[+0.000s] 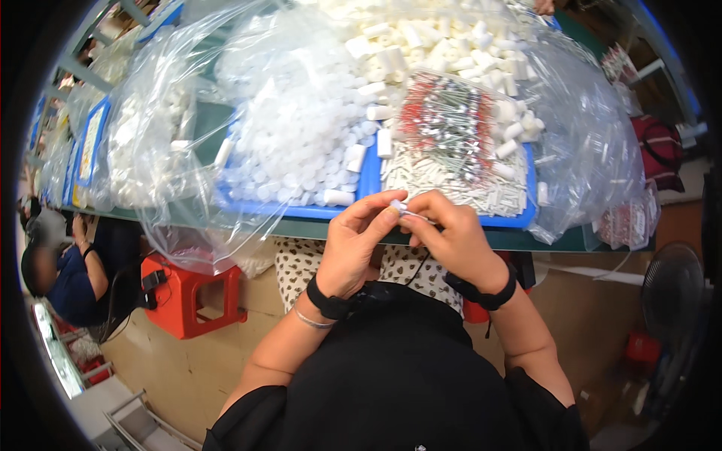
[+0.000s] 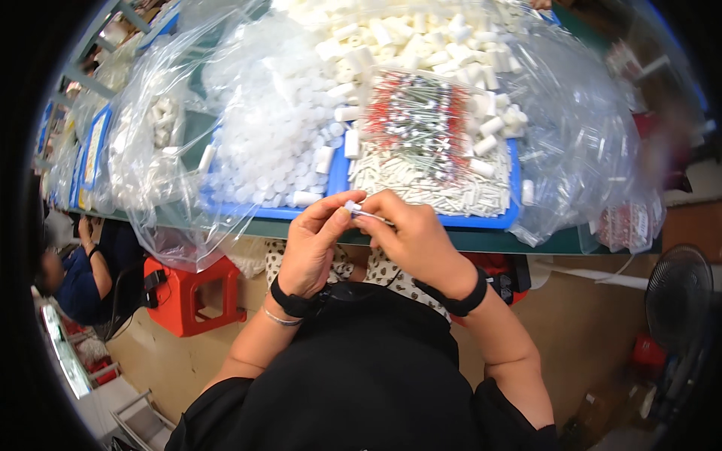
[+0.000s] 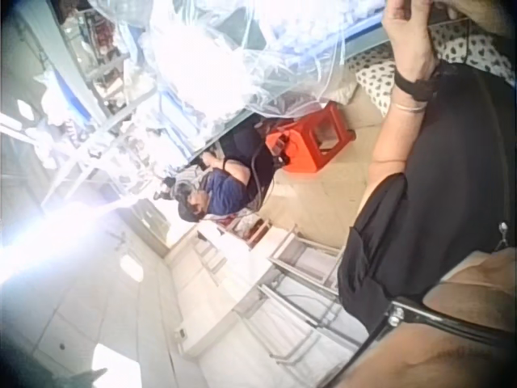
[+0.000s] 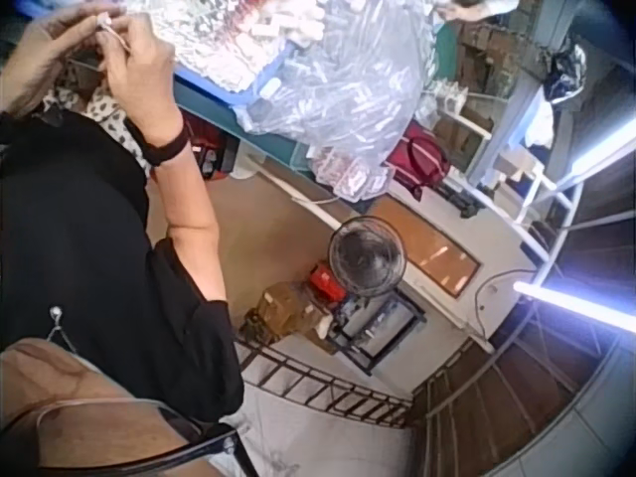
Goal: The person assembles small white cylindrical components by inserting thin metal pins into them. They pick up a white cylinder and a pin from blue trays on the table, insert the pin into the cylinder, and place the assembled unit into a clear plastic bag. The process is repeated continuously throughout the clip.
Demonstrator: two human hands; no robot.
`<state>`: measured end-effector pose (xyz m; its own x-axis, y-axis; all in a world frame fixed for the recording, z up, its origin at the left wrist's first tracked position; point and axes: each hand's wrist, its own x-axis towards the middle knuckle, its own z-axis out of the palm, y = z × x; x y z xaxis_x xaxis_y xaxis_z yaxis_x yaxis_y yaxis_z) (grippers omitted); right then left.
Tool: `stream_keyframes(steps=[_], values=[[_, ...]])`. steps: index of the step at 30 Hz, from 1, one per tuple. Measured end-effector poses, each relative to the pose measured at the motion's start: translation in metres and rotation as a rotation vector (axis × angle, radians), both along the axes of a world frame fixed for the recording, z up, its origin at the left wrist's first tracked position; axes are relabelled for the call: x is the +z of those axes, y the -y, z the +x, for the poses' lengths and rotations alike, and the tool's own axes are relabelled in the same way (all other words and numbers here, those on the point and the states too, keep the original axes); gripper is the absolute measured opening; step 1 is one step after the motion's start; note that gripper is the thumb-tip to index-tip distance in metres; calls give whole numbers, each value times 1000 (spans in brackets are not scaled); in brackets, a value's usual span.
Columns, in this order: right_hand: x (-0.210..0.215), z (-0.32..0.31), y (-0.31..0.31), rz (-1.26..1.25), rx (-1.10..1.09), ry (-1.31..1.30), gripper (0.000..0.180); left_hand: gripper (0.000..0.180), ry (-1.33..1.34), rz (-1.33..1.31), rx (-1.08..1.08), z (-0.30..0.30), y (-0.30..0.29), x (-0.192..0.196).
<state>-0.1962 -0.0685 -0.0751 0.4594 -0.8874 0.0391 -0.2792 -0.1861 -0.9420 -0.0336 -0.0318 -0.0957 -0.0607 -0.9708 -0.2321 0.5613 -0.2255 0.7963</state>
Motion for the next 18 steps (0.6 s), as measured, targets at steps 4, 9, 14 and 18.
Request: stream_keyframes(steps=[4, 9, 14, 18], values=[[4, -10, -1, -311, 13, -81, 8, 27, 25, -26, -30, -3, 1, -6], [12, -45, 12, -317, -253, -163, 13, 33, -56, 19, -2, 1, 4, -6], [9, -120, 52, -530, -484, -604, 14, 35, -89, 52, -21, 3, 7, -5], [12, -128, 57, -564, -366, -665, 15, 39, -54, 64, -45, -1, 5, -3]])
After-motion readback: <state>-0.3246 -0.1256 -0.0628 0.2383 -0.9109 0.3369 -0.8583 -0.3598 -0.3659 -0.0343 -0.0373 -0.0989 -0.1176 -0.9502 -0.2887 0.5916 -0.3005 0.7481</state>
